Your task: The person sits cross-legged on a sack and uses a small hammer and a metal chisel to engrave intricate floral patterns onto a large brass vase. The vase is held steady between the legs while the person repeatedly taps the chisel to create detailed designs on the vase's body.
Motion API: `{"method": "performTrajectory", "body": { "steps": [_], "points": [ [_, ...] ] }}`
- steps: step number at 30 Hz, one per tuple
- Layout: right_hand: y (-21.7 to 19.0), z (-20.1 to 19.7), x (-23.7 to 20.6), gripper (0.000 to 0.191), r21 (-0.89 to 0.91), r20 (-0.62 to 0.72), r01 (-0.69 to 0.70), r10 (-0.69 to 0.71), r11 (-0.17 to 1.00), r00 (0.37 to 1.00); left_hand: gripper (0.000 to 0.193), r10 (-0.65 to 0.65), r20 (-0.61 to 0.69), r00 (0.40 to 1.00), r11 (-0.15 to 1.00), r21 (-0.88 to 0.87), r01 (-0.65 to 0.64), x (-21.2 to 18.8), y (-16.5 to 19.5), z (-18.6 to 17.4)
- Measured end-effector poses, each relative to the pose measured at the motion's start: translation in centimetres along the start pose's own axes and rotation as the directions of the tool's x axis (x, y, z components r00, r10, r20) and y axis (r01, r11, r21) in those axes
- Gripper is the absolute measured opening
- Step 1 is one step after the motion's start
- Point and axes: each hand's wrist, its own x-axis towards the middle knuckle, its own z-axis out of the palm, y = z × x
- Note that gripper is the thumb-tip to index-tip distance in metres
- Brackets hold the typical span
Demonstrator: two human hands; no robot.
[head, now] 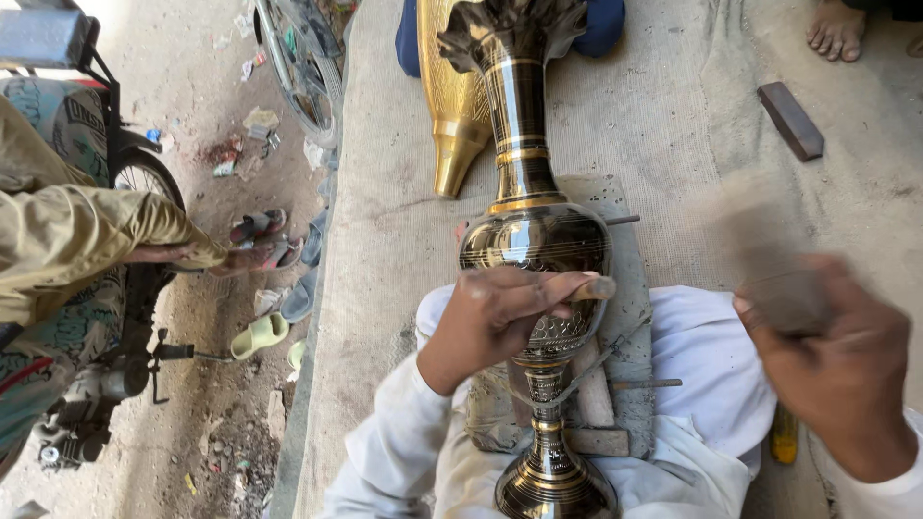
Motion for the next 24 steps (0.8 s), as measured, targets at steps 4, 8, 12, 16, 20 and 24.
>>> {"method": "performTrajectory", "body": {
  "steps": [4,8,12,16,20,24],
  "points": [
    [0.4,2.4,-1.7,0.047,0.277,0.011,-0.218,0.224,0.936,0.974,0.065,-0.011,0.186,0.983,0.996,-0.087,0.028,1.4,-0.5,-1.3],
    [0.2,3.8,-2.5,0.036,0.559,-0.12,-0.127,0.231,0.819,0.966,0.067,-0.014,0.228,0.974,0.994,-0.099,0.037,1.7,-0.5,-1.5],
    [0.1,3.9,-3.2,0.031,0.536,-0.155,-0.151,0.272,0.83,0.95,0.061,0.046,0.208,0.977,0.99,-0.139,-0.017,1.4,-0.7,-1.3],
    [0.9,3.9,-3.6,0.028,0.273,-0.173,-0.109,0.16,0.956,0.972,0.061,0.051,0.186,0.981,0.99,-0.136,-0.026,1.2,-0.9,-1.4],
    [1.4,4.3,-3.8,0.031,0.384,-0.172,-0.103,0.181,0.917,0.968,0.062,0.034,0.218,0.975,0.988,-0.155,0.0,1.5,-0.9,-1.5],
    [0.1,4.0,-3.3,0.023,0.374,-0.211,-0.055,0.143,0.926,0.967,0.064,0.022,0.248,0.969,0.994,-0.113,0.006,1.9,-0.8,-1.6]
  ]
}}
